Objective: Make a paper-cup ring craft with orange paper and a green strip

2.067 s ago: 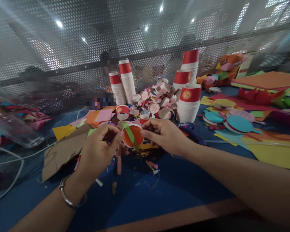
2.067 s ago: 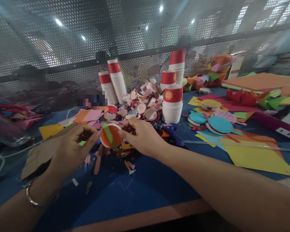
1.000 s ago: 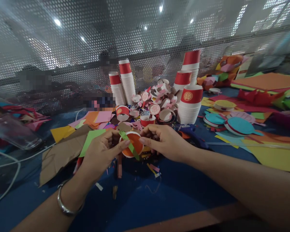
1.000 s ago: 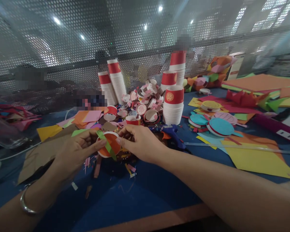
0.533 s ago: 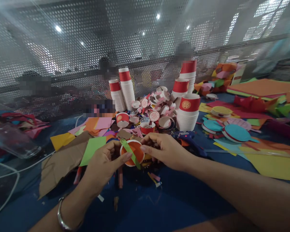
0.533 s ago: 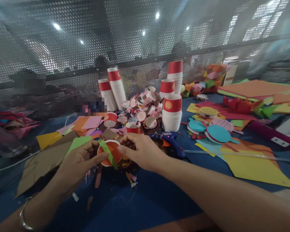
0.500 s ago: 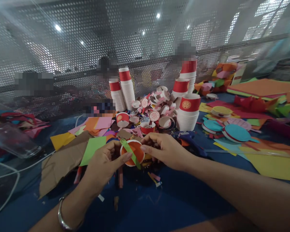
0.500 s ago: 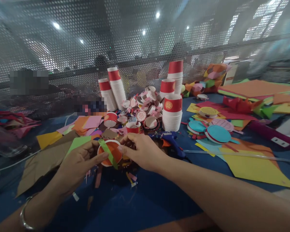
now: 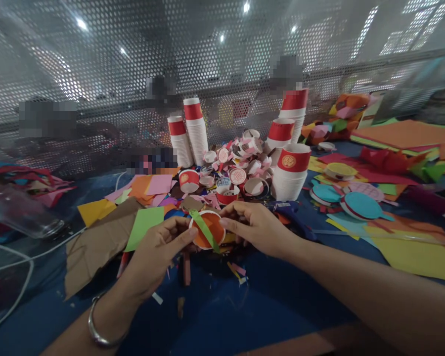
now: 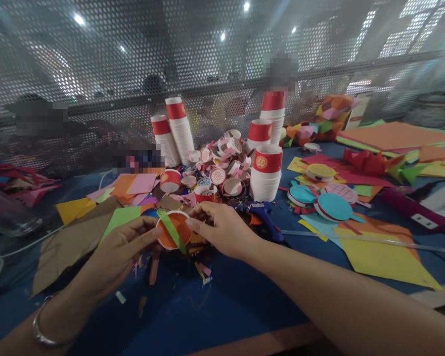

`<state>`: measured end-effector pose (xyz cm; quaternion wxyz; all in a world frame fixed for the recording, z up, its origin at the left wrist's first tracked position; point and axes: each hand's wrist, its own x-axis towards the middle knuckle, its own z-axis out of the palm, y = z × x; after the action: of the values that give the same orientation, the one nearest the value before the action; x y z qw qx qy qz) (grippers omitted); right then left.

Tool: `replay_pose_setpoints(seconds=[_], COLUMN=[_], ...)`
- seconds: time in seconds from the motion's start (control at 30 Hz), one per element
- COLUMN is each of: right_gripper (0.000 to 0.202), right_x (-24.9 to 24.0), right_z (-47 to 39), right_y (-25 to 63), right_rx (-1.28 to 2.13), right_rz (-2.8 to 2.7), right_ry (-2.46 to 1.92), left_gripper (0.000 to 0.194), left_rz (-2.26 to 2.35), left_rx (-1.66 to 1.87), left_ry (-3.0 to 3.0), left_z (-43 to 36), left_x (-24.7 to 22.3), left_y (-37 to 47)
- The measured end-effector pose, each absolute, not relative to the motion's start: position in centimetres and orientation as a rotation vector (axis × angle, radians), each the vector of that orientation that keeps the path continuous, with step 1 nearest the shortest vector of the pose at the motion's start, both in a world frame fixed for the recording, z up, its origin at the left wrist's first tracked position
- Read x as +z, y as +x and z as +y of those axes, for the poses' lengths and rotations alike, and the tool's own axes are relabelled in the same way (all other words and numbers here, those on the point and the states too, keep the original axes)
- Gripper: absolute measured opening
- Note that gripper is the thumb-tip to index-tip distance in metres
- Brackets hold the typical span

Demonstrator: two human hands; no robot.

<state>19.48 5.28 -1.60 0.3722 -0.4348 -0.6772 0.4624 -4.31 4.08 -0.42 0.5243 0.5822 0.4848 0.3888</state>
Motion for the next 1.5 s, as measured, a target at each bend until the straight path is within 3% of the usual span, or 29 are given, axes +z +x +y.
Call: replay_pose_setpoints(seconds=[0.23, 0.5, 0.67, 1.0, 1.13, 1.27, 1.5], right_gripper=[0.023, 0.015, 0.008, 0.013, 0.016, 0.02, 0.025], right_x=[-1.5, -1.3, -1.2, -0.9, -1.0, -0.9, -1.1], right_z=[5.3, 5.1, 4.6, 4.1, 3.8, 3.4, 3.0], right_y=[19.5, 19.5, 19.6, 19.4, 19.1, 18.8, 18.5], right_rx=[1.197, 0.92, 0.851, 0.96, 1.032, 1.072, 0.998], right_rz=[-1.743, -1.789, -1.827, -1.847, -1.829, -1.829, -1.762], right_ry=[-1.142, -1.188, -1.14, -1.033, -0.989, -0.894, -0.8], left_gripper=[0.032, 0.041, 0.025, 0.032, 0.023, 0.016, 0.011], left_rz=[1.2, 1.371, 1.491, 1.484, 1.416, 1.295, 1.207], left_rx=[0.873, 0.784, 0.902, 0.719, 0.854, 0.742, 0.933], left_ry=[1.448, 1.708, 1.918, 2.012, 2.373, 2.657, 2.61], left_z=[4.3, 5.1, 5.0, 2.8, 2.4, 2.7, 2.9], left_x=[-0.1, -0.1, 1.7, 1.0, 1.1, 0.7, 2.2], left_y=[-4.9, -6.7, -7.1, -4.9, -3.2, -2.1, -1.3])
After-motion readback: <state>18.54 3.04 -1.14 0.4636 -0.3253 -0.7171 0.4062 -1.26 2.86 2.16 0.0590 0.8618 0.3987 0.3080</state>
